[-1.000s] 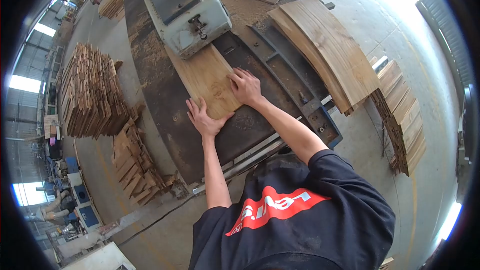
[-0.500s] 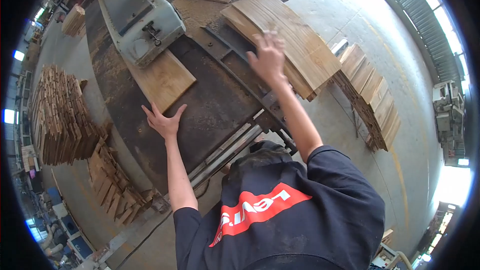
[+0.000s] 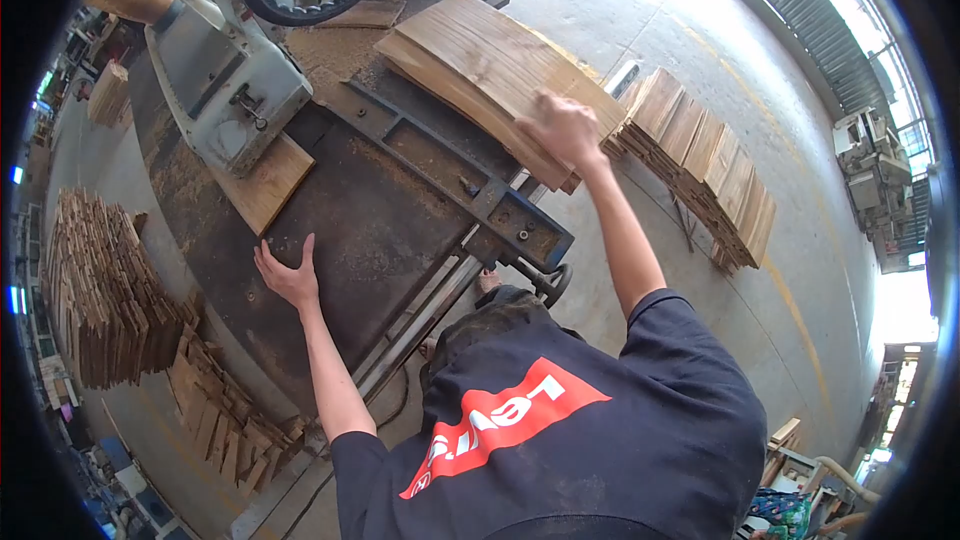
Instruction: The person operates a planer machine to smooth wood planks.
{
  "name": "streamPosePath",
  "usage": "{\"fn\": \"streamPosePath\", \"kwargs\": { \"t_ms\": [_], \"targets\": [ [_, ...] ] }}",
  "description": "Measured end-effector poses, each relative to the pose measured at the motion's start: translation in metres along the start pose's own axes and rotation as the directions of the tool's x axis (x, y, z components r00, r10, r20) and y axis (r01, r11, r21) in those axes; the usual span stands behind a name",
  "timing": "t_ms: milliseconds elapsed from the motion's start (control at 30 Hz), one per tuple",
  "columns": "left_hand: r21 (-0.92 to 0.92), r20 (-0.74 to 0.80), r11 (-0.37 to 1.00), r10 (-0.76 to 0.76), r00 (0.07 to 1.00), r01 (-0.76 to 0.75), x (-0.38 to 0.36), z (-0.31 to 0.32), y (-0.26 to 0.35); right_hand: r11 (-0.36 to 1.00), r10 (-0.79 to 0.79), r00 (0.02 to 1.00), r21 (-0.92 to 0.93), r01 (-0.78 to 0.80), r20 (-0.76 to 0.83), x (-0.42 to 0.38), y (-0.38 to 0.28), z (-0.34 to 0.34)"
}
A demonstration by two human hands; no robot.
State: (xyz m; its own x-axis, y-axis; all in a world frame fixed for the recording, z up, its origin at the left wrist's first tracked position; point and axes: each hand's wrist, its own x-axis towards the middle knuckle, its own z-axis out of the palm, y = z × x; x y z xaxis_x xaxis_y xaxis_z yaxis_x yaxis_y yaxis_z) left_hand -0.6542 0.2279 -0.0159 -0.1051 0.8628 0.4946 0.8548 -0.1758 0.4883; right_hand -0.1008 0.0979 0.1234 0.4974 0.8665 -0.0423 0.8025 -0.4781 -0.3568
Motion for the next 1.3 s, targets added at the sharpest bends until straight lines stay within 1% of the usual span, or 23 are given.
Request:
{"fn": "streamPosePath", "kwargs": {
  "t_ms": [33,100,167,200,233,333,367,467,500,567,600,633,733,800,833,867,933,1033,1133,1200,1233,1267,1300],
  "targets": [
    [-0.013,0.000,1.000,-0.008,1.000,0.008,-0.001,-0.001,0.000,0.997,0.024,0.998,0.078,-0.019,-0.064,0.007,0.013,-0.006],
    [-0.033,-0.001,0.999,-0.011,1.000,0.011,0.002,-0.001,0.002,0.971,0.030,0.933,-0.211,-0.112,-0.359,0.029,0.064,0.011],
    [-0.041,0.003,0.999,-0.012,1.000,0.012,-0.001,-0.003,0.002,0.950,0.128,0.926,-0.224,-0.217,-0.354,0.049,0.091,-0.005],
    [-0.044,-0.004,0.999,-0.013,1.000,0.013,-0.002,-0.003,0.000,0.959,0.238,0.953,-0.113,-0.262,-0.188,0.057,0.096,-0.022],
    [-0.047,-0.011,0.999,-0.016,1.000,0.015,-0.003,-0.002,-0.001,0.948,0.319,0.948,-0.012,-0.319,-0.007,0.063,0.097,-0.032],
    [-0.057,-0.041,0.998,-0.022,0.999,0.020,-0.001,0.002,-0.002,0.938,0.347,0.922,-0.063,-0.342,0.169,0.075,0.093,-0.040],
    [-0.057,-0.049,0.998,-0.023,0.999,0.020,-0.003,0.002,-0.003,0.938,0.344,0.919,-0.027,-0.345,0.192,0.067,0.082,-0.049],
    [-0.093,-0.061,0.995,-0.038,0.997,0.033,-0.002,0.001,-0.002,0.924,0.363,0.929,-0.097,-0.369,-0.074,0.048,0.063,-0.052],
    [-0.097,-0.077,0.995,-0.034,0.996,0.027,-0.001,0.001,-0.003,0.931,0.271,0.948,-0.204,-0.302,-0.165,0.035,0.042,-0.068],
    [-0.094,-0.101,0.996,-0.015,0.995,0.005,-0.003,-0.001,-0.002,0.949,0.240,0.963,-0.178,-0.260,-0.125,0.029,0.016,-0.097],
    [-0.103,-0.107,0.995,0.007,0.994,-0.018,-0.003,-0.005,0.002,0.955,0.233,0.968,-0.163,-0.247,-0.098,0.023,0.010,-0.099],
    [-0.111,-0.111,0.993,0.029,0.993,-0.041,-0.004,-0.008,0.007,0.968,0.046,0.946,-0.218,-0.122,-0.322,0.012,0.005,-0.091],
    [-0.193,-0.142,0.972,0.106,0.984,-0.132,-0.020,-0.017,0.040,0.983,0.009,0.932,-0.166,-0.074,-0.363,-0.009,-0.026,-0.102],
    [-0.277,-0.153,0.944,0.140,0.978,-0.179,-0.043,-0.023,0.074,0.969,0.050,0.912,-0.202,-0.143,-0.406,-0.040,-0.066,-0.112],
    [-0.328,-0.125,0.927,0.148,0.981,-0.181,-0.058,-0.027,0.092,0.961,0.064,0.902,-0.217,-0.171,-0.427,-0.056,-0.082,-0.113],
    [-0.375,-0.100,0.910,0.152,0.983,-0.179,-0.074,-0.033,0.109,0.965,0.027,0.890,-0.219,-0.141,-0.455,-0.068,-0.090,-0.110],
    [-0.524,-0.004,0.844,0.126,0.992,-0.110,-0.106,-0.048,0.141,0.973,-0.037,0.867,-0.217,-0.083,-0.496,-0.091,-0.100,-0.100],
    [-0.579,0.136,0.814,0.148,0.980,-0.042,-0.146,-0.074,0.169,0.998,0.033,0.930,-0.033,-0.049,-0.365,-0.118,-0.117,-0.096],
    [-0.571,0.264,0.821,0.191,0.946,-0.006,-0.166,-0.112,0.190,0.977,0.146,0.986,0.169,-0.131,-0.080,-0.134,-0.131,-0.074],
    [-0.547,0.338,0.837,0.211,0.917,0.010,-0.185,-0.126,0.194,0.933,0.105,0.993,0.340,-0.116,0.052,-0.139,-0.126,-0.019],
    [-0.528,0.369,0.848,0.177,0.913,0.048,-0.195,-0.132,0.201,0.904,0.063,0.991,0.413,-0.108,0.121,-0.142,-0.128,0.007],
    [-0.419,0.421,0.902,0.089,0.903,0.106,-0.200,-0.140,0.207,0.891,0.064,0.971,0.426,-0.159,0.230,-0.146,-0.129,0.032],
    [-0.300,0.461,0.940,-0.005,0.887,0.162,-0.203,-0.148,0.211,0.890,0.059,0.958,0.420,-0.178,0.281,-0.154,-0.135,0.052]
  ]
}}
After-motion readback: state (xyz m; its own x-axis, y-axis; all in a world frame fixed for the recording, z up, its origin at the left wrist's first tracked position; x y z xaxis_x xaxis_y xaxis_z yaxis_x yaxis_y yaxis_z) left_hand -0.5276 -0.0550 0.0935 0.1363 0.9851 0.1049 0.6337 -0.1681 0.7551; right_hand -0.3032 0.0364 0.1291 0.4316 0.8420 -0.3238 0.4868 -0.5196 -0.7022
